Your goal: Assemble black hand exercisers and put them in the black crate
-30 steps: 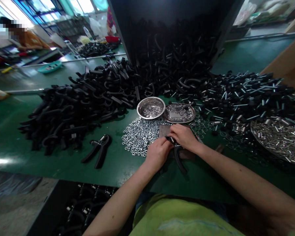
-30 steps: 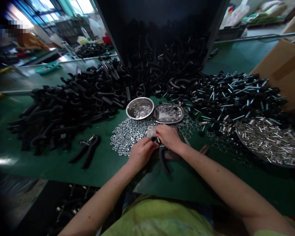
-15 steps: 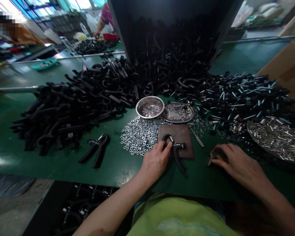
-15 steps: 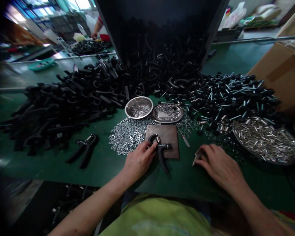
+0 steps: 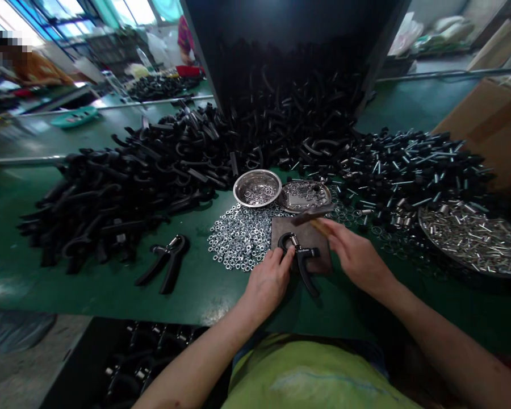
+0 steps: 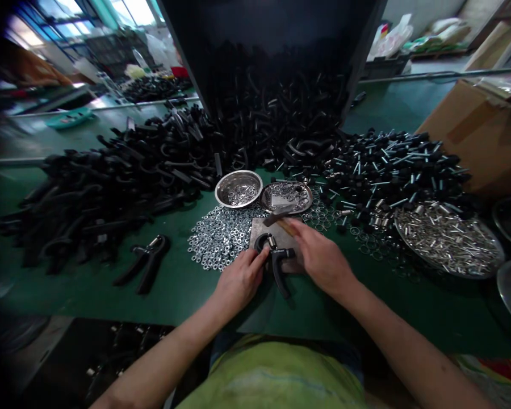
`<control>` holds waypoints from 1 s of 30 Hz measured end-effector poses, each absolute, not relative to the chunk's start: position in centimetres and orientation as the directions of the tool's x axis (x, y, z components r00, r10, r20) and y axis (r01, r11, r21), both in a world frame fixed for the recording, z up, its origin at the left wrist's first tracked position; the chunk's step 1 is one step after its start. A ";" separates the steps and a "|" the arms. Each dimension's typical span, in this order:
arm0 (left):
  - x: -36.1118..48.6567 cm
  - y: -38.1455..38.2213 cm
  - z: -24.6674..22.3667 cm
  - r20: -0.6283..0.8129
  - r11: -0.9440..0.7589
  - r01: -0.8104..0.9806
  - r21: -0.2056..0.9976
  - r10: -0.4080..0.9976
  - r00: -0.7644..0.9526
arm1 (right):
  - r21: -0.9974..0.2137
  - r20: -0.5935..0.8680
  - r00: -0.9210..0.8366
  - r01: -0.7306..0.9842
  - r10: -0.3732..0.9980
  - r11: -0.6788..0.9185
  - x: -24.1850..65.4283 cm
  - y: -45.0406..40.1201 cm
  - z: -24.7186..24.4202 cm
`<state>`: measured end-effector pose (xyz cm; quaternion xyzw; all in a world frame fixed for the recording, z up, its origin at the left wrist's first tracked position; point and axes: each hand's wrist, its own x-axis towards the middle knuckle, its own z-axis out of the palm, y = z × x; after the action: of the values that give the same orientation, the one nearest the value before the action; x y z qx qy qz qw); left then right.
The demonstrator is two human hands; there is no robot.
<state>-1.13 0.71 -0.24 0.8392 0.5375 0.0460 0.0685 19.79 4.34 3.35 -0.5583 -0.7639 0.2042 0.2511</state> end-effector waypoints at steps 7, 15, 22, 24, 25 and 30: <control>-1.5 0.6 -1.8 0.124 -0.377 0.863 0.337 0.926 0.356 | -0.728 -0.072 -0.129 0.685 0.989 0.036 21.5 3.3 1.4; -1.8 0.7 -3.9 0.216 -0.271 0.815 0.512 0.959 0.182 | -0.735 -0.050 -0.012 0.677 0.999 -0.028 22.3 -1.7 1.5; -1.6 0.7 -3.0 0.197 -0.253 0.806 0.535 0.965 0.172 | -0.341 0.200 -0.424 0.815 0.884 0.468 18.9 -0.8 2.3; -1.7 0.8 -2.6 0.163 -0.240 0.797 0.554 0.970 0.179 | -0.283 0.109 -0.448 0.842 0.888 0.459 19.4 -0.9 1.5; -1.7 0.8 -2.4 0.146 -0.233 0.790 0.568 0.972 0.182 | -0.274 0.103 -0.433 0.853 0.895 0.444 20.1 -1.1 1.1; -2.0 1.2 -1.4 0.074 -0.145 0.663 0.735 0.988 0.134 | -0.172 0.244 -0.175 0.960 0.954 0.221 25.7 -4.0 -0.7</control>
<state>-2.05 1.22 -1.39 0.6988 0.5906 0.2900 0.2807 25.67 -3.98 -0.68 -0.6242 -0.7665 -0.0103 0.1508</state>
